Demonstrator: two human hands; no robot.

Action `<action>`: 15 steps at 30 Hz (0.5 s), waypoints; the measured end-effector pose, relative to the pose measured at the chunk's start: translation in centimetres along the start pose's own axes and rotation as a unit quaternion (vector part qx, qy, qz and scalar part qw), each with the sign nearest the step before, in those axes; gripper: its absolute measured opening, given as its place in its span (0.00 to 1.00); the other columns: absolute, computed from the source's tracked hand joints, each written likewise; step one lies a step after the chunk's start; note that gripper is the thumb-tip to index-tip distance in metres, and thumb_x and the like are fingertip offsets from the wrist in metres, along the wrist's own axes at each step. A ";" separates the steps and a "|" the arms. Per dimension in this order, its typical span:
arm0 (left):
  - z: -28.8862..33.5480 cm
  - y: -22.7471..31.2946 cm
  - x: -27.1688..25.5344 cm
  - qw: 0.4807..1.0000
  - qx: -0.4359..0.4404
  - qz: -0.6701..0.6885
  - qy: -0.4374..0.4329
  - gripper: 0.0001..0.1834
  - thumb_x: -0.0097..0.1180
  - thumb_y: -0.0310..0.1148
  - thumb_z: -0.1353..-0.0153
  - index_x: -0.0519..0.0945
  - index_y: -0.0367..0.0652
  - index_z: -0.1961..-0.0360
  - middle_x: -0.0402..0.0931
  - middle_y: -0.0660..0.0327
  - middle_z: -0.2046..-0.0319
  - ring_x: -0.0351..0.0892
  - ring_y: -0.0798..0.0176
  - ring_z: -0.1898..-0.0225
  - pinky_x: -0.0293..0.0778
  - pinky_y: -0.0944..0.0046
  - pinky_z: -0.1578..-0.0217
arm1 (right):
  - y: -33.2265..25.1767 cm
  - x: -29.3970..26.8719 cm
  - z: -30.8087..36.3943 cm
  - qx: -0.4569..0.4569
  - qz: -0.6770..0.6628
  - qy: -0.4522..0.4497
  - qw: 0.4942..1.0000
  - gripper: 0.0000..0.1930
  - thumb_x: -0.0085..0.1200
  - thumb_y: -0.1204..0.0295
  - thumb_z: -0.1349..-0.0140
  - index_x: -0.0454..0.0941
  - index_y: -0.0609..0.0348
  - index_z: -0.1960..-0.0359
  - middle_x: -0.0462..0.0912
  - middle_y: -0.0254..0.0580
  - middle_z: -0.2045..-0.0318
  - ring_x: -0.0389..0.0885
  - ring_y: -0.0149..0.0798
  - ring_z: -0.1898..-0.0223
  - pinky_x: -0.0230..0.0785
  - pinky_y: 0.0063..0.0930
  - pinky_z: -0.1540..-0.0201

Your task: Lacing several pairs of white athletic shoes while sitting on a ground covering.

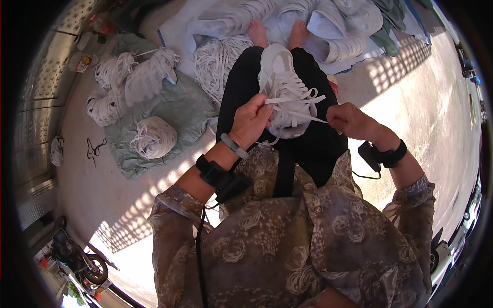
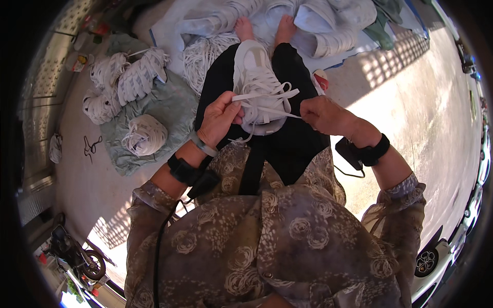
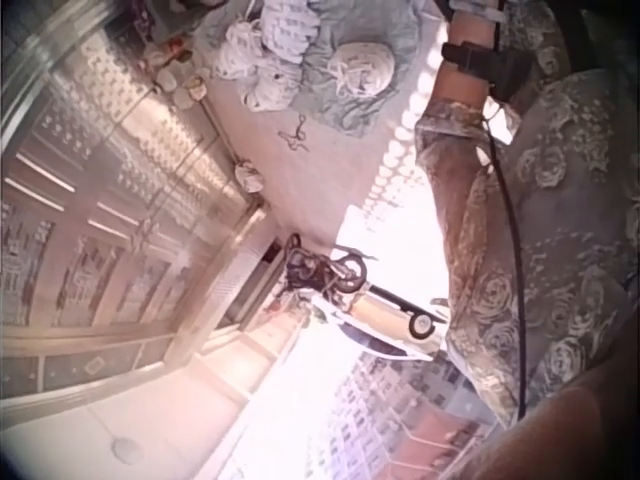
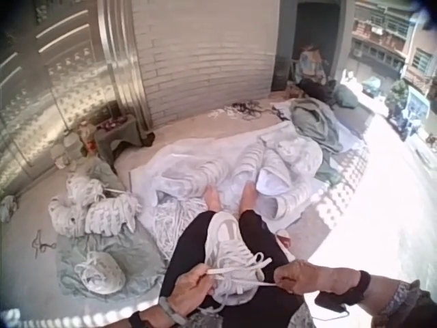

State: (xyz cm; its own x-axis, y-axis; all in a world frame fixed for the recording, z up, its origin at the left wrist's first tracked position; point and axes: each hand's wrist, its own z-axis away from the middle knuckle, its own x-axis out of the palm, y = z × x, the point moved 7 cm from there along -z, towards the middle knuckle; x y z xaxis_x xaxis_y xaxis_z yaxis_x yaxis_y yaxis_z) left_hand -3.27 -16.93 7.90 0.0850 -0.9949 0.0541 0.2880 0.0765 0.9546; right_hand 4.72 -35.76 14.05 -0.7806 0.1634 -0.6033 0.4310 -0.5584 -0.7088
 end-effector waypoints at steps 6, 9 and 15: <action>0.1 0.7 0.4 0.993 0.070 -0.094 -0.016 0.04 0.49 0.27 0.41 0.70 0.40 0.66 0.70 0.68 0.73 0.67 0.77 0.74 0.68 0.76 0.72 | 3.9 1.5 1.8 0.157 -0.151 -0.033 0.975 0.05 0.47 0.75 0.44 0.71 0.61 0.76 0.70 0.34 0.86 0.69 0.28 0.85 0.62 0.21 0.82; 0.9 1.3 0.3 0.982 0.086 -0.167 0.005 0.08 0.54 0.27 0.45 0.70 0.39 0.65 0.69 0.67 0.73 0.67 0.77 0.74 0.69 0.75 0.72 | 4.6 1.2 1.5 0.145 -0.286 0.047 0.946 0.08 0.51 0.70 0.41 0.70 0.58 0.76 0.71 0.29 0.85 0.68 0.22 0.85 0.60 0.15 0.83; 2.1 2.7 0.8 0.949 0.131 -0.283 0.048 0.15 0.61 0.30 0.52 0.69 0.39 0.66 0.69 0.64 0.75 0.69 0.73 0.76 0.70 0.72 0.73 | 5.3 1.1 0.4 0.115 -0.350 0.168 0.914 0.11 0.54 0.65 0.42 0.72 0.58 0.76 0.72 0.30 0.84 0.68 0.21 0.85 0.60 0.15 0.83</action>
State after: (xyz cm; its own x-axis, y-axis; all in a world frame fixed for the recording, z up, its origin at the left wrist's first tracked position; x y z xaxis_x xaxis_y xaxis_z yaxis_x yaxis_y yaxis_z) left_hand -4.43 -17.67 11.12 0.0782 -0.8600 -0.5044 0.0679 -0.5001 0.8633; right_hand 5.97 -38.89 9.73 -0.6297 0.7648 -0.1364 -0.2577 -0.3713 -0.8920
